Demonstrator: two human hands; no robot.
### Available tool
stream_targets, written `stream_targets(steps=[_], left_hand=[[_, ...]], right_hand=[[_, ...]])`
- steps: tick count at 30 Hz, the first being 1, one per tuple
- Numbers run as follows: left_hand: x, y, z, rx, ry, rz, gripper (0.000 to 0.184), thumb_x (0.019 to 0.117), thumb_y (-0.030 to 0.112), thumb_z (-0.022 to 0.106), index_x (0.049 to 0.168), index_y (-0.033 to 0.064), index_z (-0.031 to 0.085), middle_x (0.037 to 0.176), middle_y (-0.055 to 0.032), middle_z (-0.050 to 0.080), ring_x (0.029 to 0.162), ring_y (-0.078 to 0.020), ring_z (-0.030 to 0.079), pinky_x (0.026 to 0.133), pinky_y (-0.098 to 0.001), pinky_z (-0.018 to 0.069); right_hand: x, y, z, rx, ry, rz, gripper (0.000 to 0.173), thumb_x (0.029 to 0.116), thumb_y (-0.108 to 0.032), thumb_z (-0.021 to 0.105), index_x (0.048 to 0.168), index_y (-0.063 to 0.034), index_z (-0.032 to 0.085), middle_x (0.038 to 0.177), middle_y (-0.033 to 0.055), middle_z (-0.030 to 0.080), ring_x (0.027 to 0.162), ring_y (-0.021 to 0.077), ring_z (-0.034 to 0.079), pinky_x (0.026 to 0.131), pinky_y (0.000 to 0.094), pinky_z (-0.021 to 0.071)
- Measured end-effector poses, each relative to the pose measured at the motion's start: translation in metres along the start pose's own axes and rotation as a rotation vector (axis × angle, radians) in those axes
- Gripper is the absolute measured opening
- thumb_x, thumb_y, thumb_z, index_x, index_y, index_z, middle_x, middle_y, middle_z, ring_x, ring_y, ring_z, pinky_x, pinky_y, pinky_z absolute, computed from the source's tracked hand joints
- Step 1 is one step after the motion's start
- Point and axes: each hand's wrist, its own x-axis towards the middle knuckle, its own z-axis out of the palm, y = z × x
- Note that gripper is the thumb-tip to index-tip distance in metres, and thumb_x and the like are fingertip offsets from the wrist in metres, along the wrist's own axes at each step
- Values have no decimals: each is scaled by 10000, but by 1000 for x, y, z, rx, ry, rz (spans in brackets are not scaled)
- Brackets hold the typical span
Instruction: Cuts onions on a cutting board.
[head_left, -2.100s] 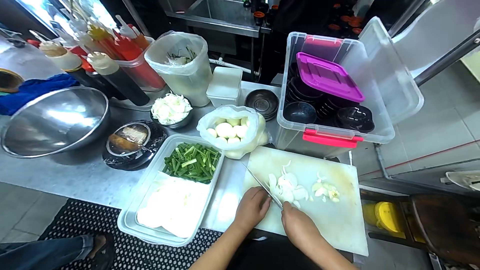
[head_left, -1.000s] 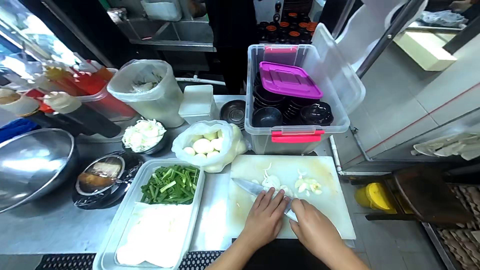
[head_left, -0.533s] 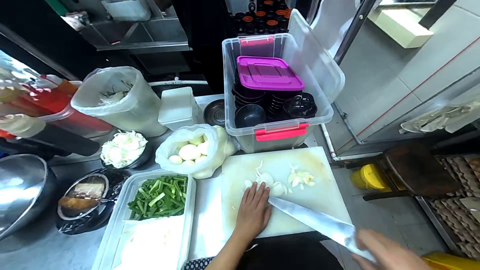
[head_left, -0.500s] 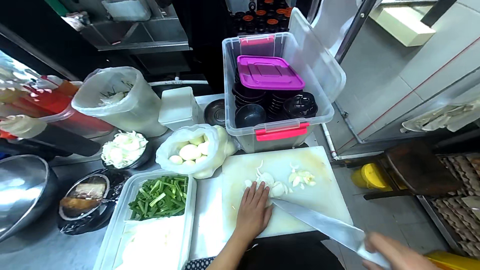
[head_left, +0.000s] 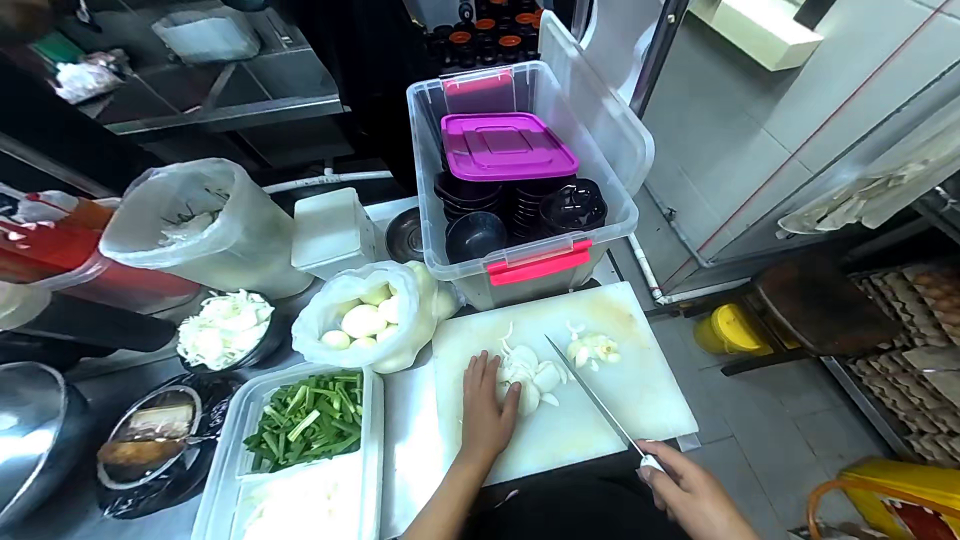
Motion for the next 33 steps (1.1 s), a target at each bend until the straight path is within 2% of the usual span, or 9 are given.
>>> stream_targets(steps=[5,10,14,17,19,22,24,28,33], left_hand=[[10,7,11,-77,-6,9,614,1011,524,495,1455,107,567,1597,-129,433,1531,-314,316,1252,-518,284],[14,7,15,-179,-24,59,553,1009,489,526,1415,122,603,1605,-130,420,1535,-292,314,1237,-499,326],[29,2,9,-191,-14,109,538,1011,470,541,1415,120,602,1594,-130,430,1508,-275,365,1212,-495,368],[48,-2,5,-108,-85,148,584,1008,530,518,1464,170,563,1621,-93,395,1537,-253,302,1237,-503,318],[57,-2,6,-23,-167,162,643,1000,597,481,1506,203,523,1646,-65,362,1563,-252,239,1263,-520,251],[59,-2,8,42,-255,206,667,998,650,439,1507,228,526,1624,-1,410,1573,-253,202,1280,-527,182],[55,-4,8,8,-253,239,638,1003,630,457,1469,208,566,1558,16,497,1554,-229,261,1281,-505,208],[42,-4,6,-42,-241,250,601,998,602,499,1432,198,598,1468,4,576,1503,-213,360,1242,-480,312],[26,1,1,-50,-156,187,624,980,611,512,1451,206,584,1515,23,545,1521,-221,339,1253,-494,300]], right_hand=[[6,6,10,-18,31,-18,404,995,-242,580,1387,-161,633,929,60,733,643,162,665,608,383,587],[7,4,17,-88,1,-35,411,1004,-256,563,1401,-170,626,1014,66,734,695,162,675,663,391,591],[6,2,19,-71,-23,-36,406,1010,-257,563,1400,-165,627,1000,65,731,703,160,672,675,387,590],[5,3,17,-45,-13,-15,411,1013,-264,570,1406,-153,616,988,63,733,676,155,673,640,373,592],[7,2,15,41,-45,27,411,1026,-247,556,1420,-136,593,996,56,737,665,157,676,605,353,591],[16,9,11,319,-126,83,414,1034,-198,479,1426,-85,547,977,89,743,610,186,667,533,339,576],[22,17,8,460,-170,98,430,1026,-201,431,1424,-80,538,964,125,741,582,203,651,510,344,561],[29,20,11,597,-243,128,432,1043,-243,381,1413,-81,536,977,174,742,575,223,653,503,350,554],[35,11,28,598,-310,131,430,1036,-238,392,1400,-69,545,984,162,745,589,214,659,504,335,549]])
